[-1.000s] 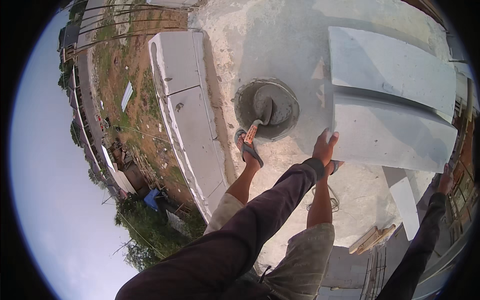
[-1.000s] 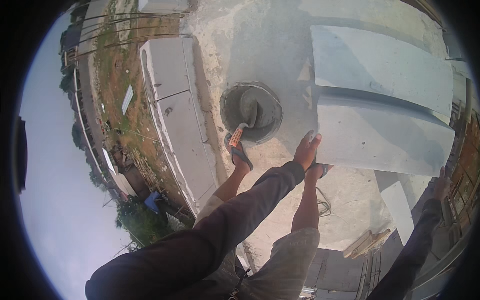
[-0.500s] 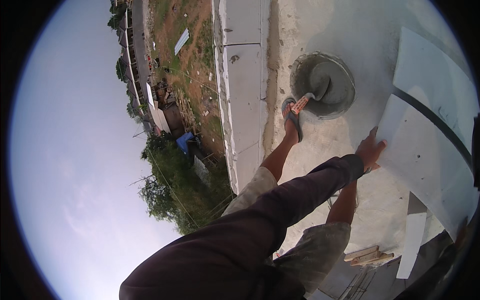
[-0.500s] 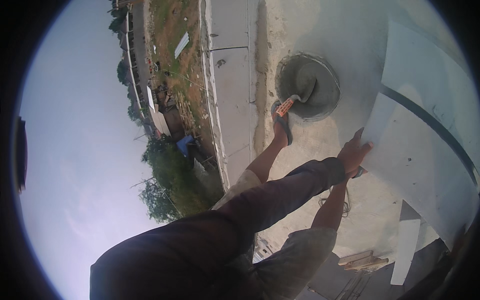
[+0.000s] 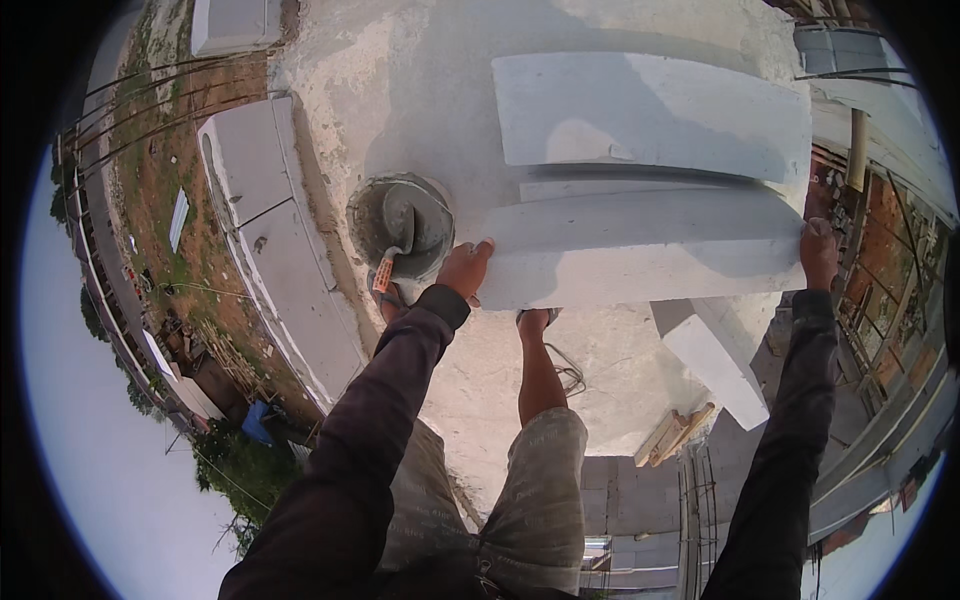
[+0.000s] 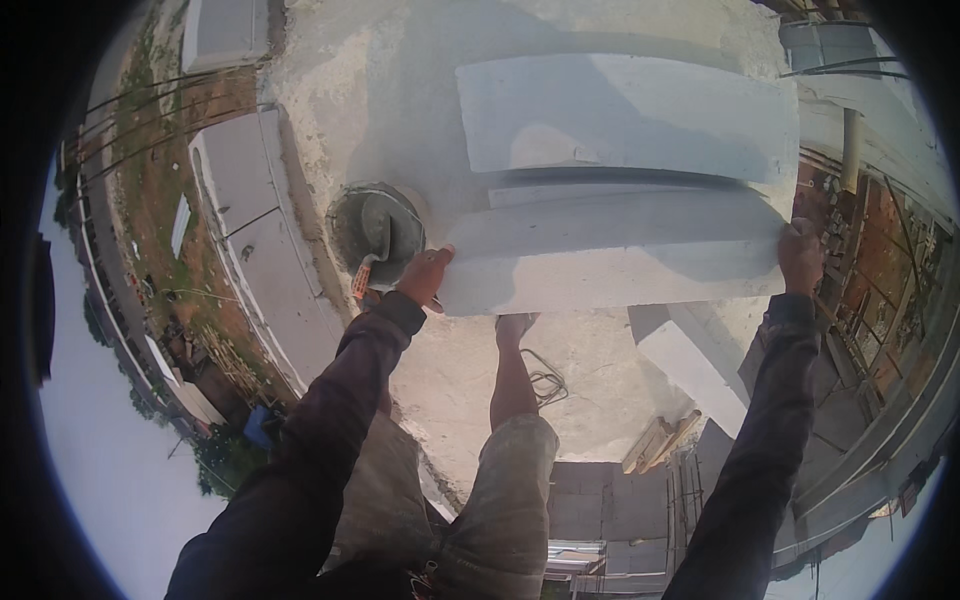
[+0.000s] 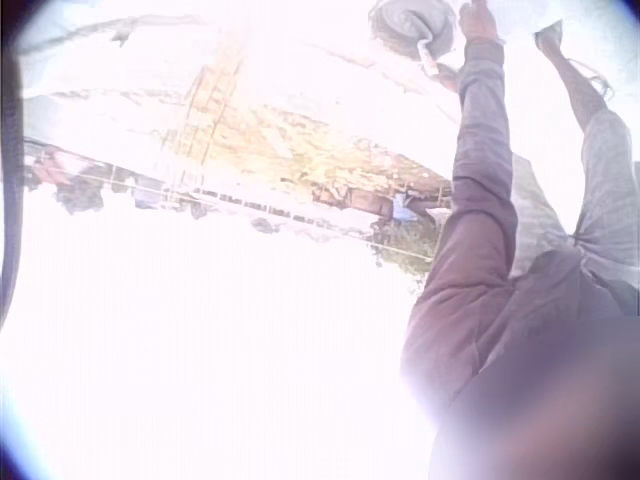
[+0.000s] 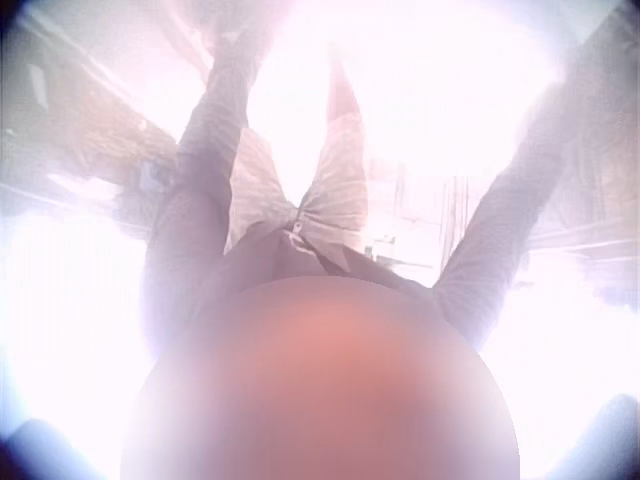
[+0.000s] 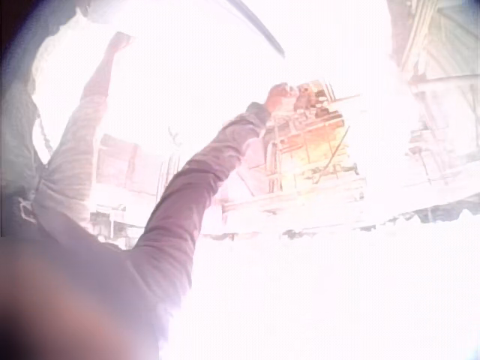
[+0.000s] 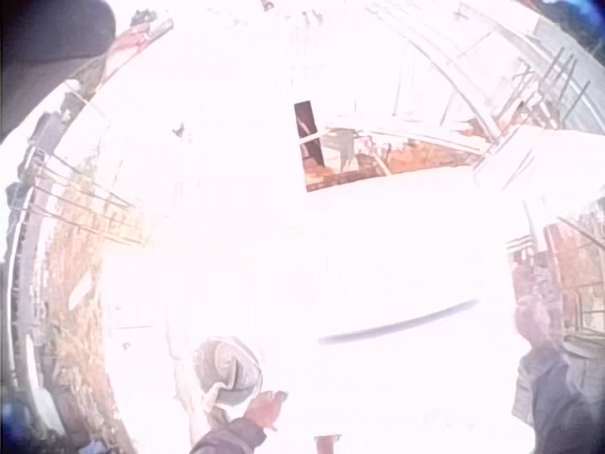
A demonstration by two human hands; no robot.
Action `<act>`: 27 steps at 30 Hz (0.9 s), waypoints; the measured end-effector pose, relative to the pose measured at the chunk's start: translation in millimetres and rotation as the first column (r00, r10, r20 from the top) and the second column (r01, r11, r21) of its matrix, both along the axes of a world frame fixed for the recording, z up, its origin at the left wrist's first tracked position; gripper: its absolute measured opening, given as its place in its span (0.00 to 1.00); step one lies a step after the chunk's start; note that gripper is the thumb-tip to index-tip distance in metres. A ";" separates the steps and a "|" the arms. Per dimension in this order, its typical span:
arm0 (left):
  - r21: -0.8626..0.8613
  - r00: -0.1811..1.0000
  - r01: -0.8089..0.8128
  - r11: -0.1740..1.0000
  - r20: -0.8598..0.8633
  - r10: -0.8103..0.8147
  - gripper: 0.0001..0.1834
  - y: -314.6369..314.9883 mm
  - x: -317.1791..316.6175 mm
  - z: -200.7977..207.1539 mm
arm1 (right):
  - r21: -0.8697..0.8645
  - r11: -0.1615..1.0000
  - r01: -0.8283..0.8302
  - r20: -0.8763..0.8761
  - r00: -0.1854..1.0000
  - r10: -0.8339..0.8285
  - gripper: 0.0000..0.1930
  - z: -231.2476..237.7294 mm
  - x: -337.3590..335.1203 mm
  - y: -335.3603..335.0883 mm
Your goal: The person scoops mortar from a bucket with a trowel and spreads it along a concrete ledge. Then the person places white rectangular blocks onto the mortar, pressing them into place one at a time.
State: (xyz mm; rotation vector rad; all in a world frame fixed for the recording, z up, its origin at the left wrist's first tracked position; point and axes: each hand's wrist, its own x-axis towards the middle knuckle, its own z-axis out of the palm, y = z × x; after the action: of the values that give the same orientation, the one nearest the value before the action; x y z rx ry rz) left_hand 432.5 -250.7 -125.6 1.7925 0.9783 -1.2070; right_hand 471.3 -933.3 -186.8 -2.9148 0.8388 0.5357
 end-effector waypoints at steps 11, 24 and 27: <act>0.495 0.050 0.828 0.263 0.402 -0.914 0.52 -64.9 -8.8 73.8 | 0.154 0.892 0.425 0.209 0.868 -0.450 0.46 70.5 15.7 94.6; 0.473 0.035 0.788 0.394 0.605 -0.796 0.48 -1.4 -26.5 80.3 | 0.280 0.880 0.383 0.067 0.907 -0.416 0.34 36.3 -56.0 87.3; 0.427 -0.001 0.844 0.324 0.605 -0.796 0.47 62.4 -36.1 139.6 | 0.165 0.986 -0.040 -0.051 0.998 0.049 0.19 62.8 -118.7 119.6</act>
State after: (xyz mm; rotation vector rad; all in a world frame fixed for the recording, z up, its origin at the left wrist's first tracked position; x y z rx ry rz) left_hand 396.4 -188.3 14.0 2.5505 -0.8619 -0.7950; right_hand 352.6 -813.7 -124.1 -2.7864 0.7004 0.6572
